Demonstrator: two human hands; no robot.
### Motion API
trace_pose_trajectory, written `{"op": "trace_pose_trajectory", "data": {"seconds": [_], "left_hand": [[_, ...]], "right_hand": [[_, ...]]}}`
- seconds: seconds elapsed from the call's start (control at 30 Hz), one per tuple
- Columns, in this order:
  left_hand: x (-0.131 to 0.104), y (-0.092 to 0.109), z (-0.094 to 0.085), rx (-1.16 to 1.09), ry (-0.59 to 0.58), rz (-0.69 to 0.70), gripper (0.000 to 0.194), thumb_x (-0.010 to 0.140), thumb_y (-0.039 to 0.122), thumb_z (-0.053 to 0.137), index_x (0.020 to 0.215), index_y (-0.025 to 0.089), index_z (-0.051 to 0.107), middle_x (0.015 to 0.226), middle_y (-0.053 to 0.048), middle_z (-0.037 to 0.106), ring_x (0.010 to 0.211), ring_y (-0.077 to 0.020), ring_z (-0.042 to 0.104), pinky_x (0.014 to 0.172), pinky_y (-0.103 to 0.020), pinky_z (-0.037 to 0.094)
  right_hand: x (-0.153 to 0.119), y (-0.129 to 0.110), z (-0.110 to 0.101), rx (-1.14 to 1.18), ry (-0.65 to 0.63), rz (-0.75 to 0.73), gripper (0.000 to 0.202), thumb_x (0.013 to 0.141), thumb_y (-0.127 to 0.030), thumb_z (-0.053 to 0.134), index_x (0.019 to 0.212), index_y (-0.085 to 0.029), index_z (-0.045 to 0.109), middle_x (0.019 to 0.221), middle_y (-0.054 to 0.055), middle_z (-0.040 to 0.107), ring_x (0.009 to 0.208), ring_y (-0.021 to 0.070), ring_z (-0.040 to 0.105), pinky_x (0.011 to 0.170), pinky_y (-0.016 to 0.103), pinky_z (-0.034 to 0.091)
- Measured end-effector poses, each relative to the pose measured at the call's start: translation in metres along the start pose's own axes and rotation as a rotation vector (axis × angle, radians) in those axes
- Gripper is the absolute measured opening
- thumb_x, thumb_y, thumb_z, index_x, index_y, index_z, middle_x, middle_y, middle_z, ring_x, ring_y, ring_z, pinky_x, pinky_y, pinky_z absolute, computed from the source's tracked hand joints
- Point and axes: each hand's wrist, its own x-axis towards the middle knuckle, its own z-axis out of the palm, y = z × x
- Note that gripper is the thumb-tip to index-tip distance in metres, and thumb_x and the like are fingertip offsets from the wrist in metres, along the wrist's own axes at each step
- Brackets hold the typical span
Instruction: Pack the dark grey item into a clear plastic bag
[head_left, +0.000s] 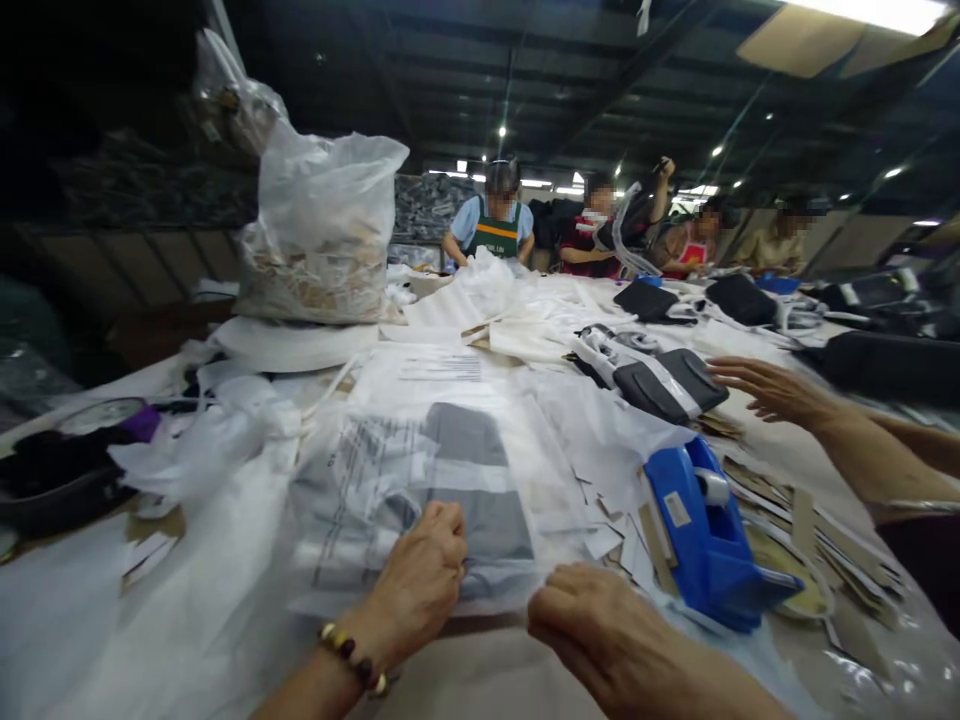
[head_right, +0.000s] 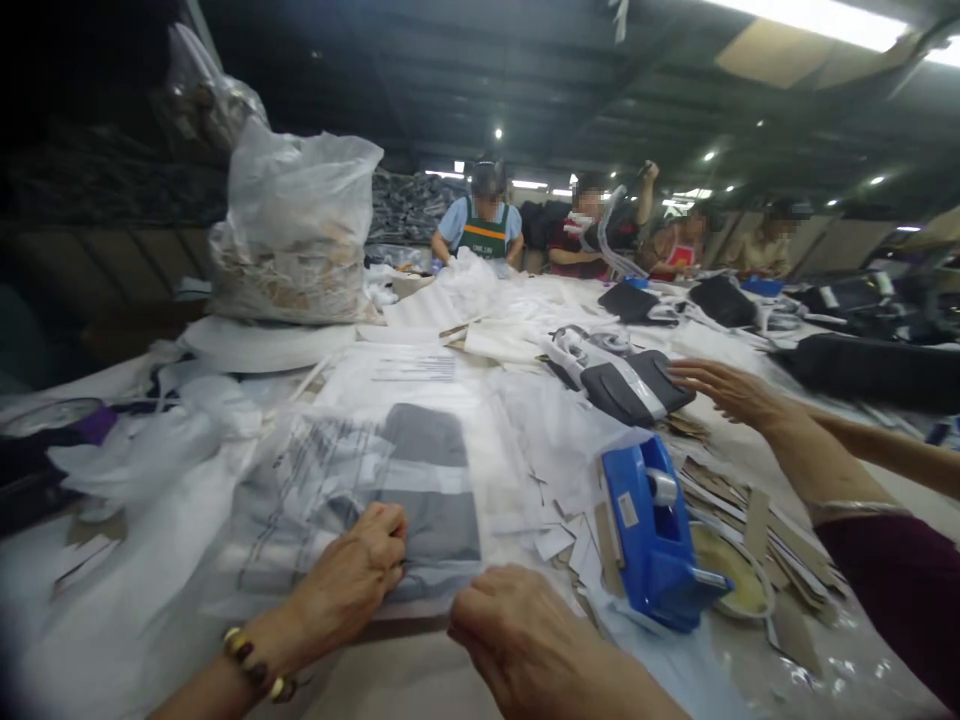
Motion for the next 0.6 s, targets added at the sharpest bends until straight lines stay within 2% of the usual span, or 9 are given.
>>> {"op": "trace_pose_trajectory", "data": {"seconds": [0.1, 0.2, 0.27, 0.4, 0.5, 0.53, 0.6], "left_hand": [[-0.001, 0.000, 0.001, -0.003, 0.015, 0.009, 0.017, 0.070, 0.004, 0.043, 0.059, 0.017, 0.045, 0.085, -0.003, 0.053, 0.089, -0.0192, 0.045, 0.076, -0.032, 0.037], [-0.001, -0.002, 0.004, -0.012, 0.030, 0.014, 0.017, 0.071, 0.003, 0.043, 0.063, 0.017, 0.049, 0.084, -0.003, 0.053, 0.088, -0.0183, 0.045, 0.071, -0.029, 0.036], [0.000, -0.003, 0.007, -0.016, 0.030, 0.020, 0.018, 0.072, 0.002, 0.043, 0.063, 0.016, 0.050, 0.082, -0.003, 0.052, 0.087, -0.0176, 0.045, 0.069, -0.028, 0.035], [0.000, -0.005, 0.009, -0.016, 0.032, 0.046, 0.019, 0.075, 0.004, 0.045, 0.061, 0.016, 0.051, 0.080, -0.002, 0.052, 0.084, -0.0177, 0.045, 0.067, -0.028, 0.035], [0.001, -0.006, 0.008, -0.007, 0.054, 0.066, 0.016, 0.074, 0.003, 0.048, 0.066, 0.016, 0.053, 0.082, -0.002, 0.053, 0.084, -0.0172, 0.046, 0.069, -0.028, 0.037], [0.001, -0.006, 0.008, -0.003, 0.066, 0.074, 0.015, 0.073, 0.002, 0.050, 0.067, 0.016, 0.054, 0.082, -0.002, 0.053, 0.084, -0.0167, 0.046, 0.070, -0.027, 0.037], [0.001, -0.006, 0.008, 0.007, 0.089, 0.090, 0.016, 0.072, 0.002, 0.051, 0.066, 0.016, 0.052, 0.081, -0.001, 0.053, 0.083, -0.0155, 0.047, 0.068, -0.026, 0.038]], "right_hand": [[0.051, 0.003, 0.002, -0.082, -0.153, -0.089, 0.014, 0.085, -0.017, 0.047, 0.077, -0.018, 0.059, 0.074, 0.003, 0.064, 0.070, 0.0158, 0.058, 0.066, 0.026, 0.040], [0.079, 0.011, 0.007, -0.063, -0.257, -0.039, 0.012, 0.083, -0.019, 0.054, 0.077, -0.016, 0.063, 0.077, 0.005, 0.067, 0.072, 0.0168, 0.060, 0.065, 0.026, 0.038], [0.091, 0.016, 0.009, -0.020, -0.278, 0.026, 0.011, 0.080, -0.023, 0.061, 0.072, -0.016, 0.066, 0.070, 0.004, 0.067, 0.066, 0.0153, 0.059, 0.057, 0.024, 0.035], [0.106, 0.033, 0.011, 0.085, -0.254, 0.176, 0.025, 0.064, -0.038, 0.078, 0.058, -0.017, 0.065, 0.046, -0.005, 0.053, 0.045, 0.0088, 0.047, 0.042, 0.020, 0.027], [0.108, 0.055, 0.012, 0.145, -0.187, 0.270, 0.038, 0.050, -0.047, 0.083, 0.052, -0.016, 0.061, 0.040, -0.008, 0.045, 0.041, 0.0073, 0.043, 0.036, 0.018, 0.026], [0.105, 0.061, 0.011, 0.151, -0.151, 0.293, 0.039, 0.049, -0.047, 0.083, 0.051, -0.016, 0.060, 0.040, -0.008, 0.045, 0.041, 0.0076, 0.044, 0.036, 0.018, 0.027], [0.093, 0.065, 0.010, 0.136, -0.041, 0.331, 0.032, 0.061, -0.041, 0.079, 0.056, -0.016, 0.061, 0.046, -0.005, 0.051, 0.046, 0.0095, 0.049, 0.040, 0.018, 0.033]]}}
